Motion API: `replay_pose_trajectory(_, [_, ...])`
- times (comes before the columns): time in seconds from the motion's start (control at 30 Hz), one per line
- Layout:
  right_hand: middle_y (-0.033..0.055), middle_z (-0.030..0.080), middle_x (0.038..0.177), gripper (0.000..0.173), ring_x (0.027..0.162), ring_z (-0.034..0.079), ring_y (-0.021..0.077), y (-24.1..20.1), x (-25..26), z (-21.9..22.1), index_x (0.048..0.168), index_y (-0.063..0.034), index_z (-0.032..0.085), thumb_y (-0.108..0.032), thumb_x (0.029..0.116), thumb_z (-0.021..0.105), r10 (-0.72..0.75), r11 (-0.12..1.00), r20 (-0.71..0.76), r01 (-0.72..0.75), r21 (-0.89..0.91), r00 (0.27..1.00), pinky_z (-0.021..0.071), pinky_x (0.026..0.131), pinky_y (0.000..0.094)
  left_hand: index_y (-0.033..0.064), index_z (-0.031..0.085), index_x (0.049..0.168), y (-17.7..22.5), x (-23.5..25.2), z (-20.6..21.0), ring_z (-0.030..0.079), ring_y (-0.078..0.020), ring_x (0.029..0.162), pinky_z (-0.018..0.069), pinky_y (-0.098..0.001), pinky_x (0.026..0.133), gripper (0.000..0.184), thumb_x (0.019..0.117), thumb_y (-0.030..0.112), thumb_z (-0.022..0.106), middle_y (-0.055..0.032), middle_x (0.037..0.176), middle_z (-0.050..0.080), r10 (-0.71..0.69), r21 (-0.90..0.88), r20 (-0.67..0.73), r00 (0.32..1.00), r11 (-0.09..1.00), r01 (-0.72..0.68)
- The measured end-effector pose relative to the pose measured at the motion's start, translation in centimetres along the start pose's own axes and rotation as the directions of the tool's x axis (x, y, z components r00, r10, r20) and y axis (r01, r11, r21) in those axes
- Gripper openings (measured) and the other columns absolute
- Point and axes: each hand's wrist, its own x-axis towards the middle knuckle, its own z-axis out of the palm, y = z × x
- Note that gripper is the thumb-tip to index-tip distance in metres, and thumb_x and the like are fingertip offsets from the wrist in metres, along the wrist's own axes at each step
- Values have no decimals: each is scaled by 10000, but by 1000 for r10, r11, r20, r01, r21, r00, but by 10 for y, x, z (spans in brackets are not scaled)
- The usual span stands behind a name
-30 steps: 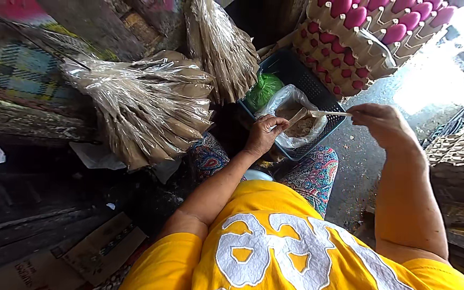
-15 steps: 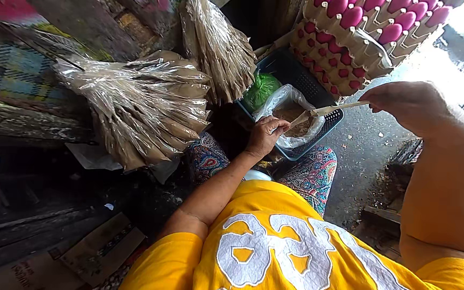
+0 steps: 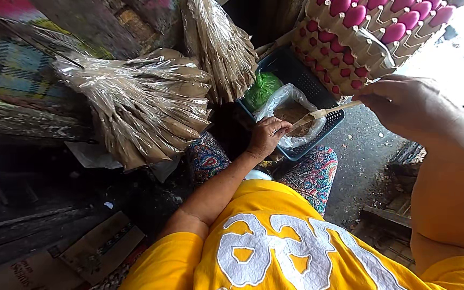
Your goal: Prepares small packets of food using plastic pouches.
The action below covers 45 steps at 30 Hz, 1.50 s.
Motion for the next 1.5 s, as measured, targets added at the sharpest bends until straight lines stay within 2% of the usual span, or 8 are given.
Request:
replay_pose_trajectory(0.3, [253, 671, 1101, 236, 1050, 640, 474, -24, -7, 16, 1143, -9, 710, -42, 1038, 501, -183, 971, -129, 159, -180, 975, 464, 881, 650, 23, 792, 1002, -2, -4, -8, 681, -229, 983, 511, -358, 953, 117, 913, 76, 738, -125, 962, 744, -110, -32, 2, 994, 993, 110])
replay_pose_trajectory(0.43, [269, 658, 1161, 278, 1058, 647, 470, -4, -11, 28, 1198, -8, 696, -135, 1086, 476, 29, 998, -255, -43, -48, 967, 491, 881, 652, 11, 784, 1023, -6, -6, -14, 684, -228, 997, 517, -367, 959, 134, 939, 88, 714, -133, 977, 745, -162, -86, 2, 987, 983, 161])
replay_pose_trajectory(0.57, [277, 669, 1169, 247, 1078, 654, 477, 32, -3, 91, 1178, 25, 690, -96, 1070, 503, 222, 973, -145, -209, 99, 964, 495, 917, 681, 4, 777, 1033, -3, -9, -22, 672, -184, 1025, 511, -329, 966, 131, 935, 64, 715, -128, 1009, 737, -193, -223, 25, 981, 955, 194])
replay_pose_trajectory(0.77, [192, 623, 1366, 387, 1244, 618, 329, -5, 2, 114, 1351, -32, 627, -192, 1000, 653, 40, 936, -77, -11, 353, 996, 505, 1036, 524, -46, 746, 1028, -2, -10, -35, 659, -108, 1042, 515, -258, 964, 125, 931, 16, 698, -126, 1053, 720, -191, -423, 80, 978, 882, 207])
replay_pose_trajectory(1.03, [163, 684, 1174, 155, 1117, 651, 285, -55, 30, 103, 1012, -35, 760, -156, 965, 676, -171, 929, -200, 225, 293, 965, 529, 957, 455, -60, 725, 1053, 2, -12, -50, 668, -76, 1024, 529, -240, 957, 130, 946, -13, 668, -116, 1078, 716, -158, -478, 123, 980, 856, 198])
replay_pose_trajectory(1.27, [151, 679, 1099, 197, 1032, 655, 206, -73, 30, 96, 962, -17, 725, -208, 975, 680, -149, 936, -286, 228, 269, 947, 537, 893, 357, -92, 572, 1359, 24, -4, -69, 590, -125, 1262, 435, -291, 1111, 360, 1090, 102, 432, -187, 1350, 628, -195, -513, 317, 928, 788, 340])
replay_pose_trajectory(1.37, [130, 673, 1056, 183, 999, 646, 166, -85, 28, 91, 957, -21, 728, -196, 976, 681, -130, 930, -354, 238, 280, 926, 538, 883, 306, -63, 577, 1354, 33, -2, -72, 604, -91, 1213, 449, -288, 1089, 396, 1113, 175, 372, -139, 1295, 659, -180, -520, 350, 919, 779, 351])
replay_pose_trajectory(1.5, [128, 689, 1029, 141, 963, 677, 242, -80, 29, 97, 937, -26, 741, -159, 961, 702, -97, 934, -338, 202, 293, 936, 577, 870, 447, 1, 610, 1309, 38, -2, -70, 643, -153, 1092, 517, -369, 999, 392, 1088, 255, 409, -105, 1176, 685, -152, -340, 425, 892, 887, 313])
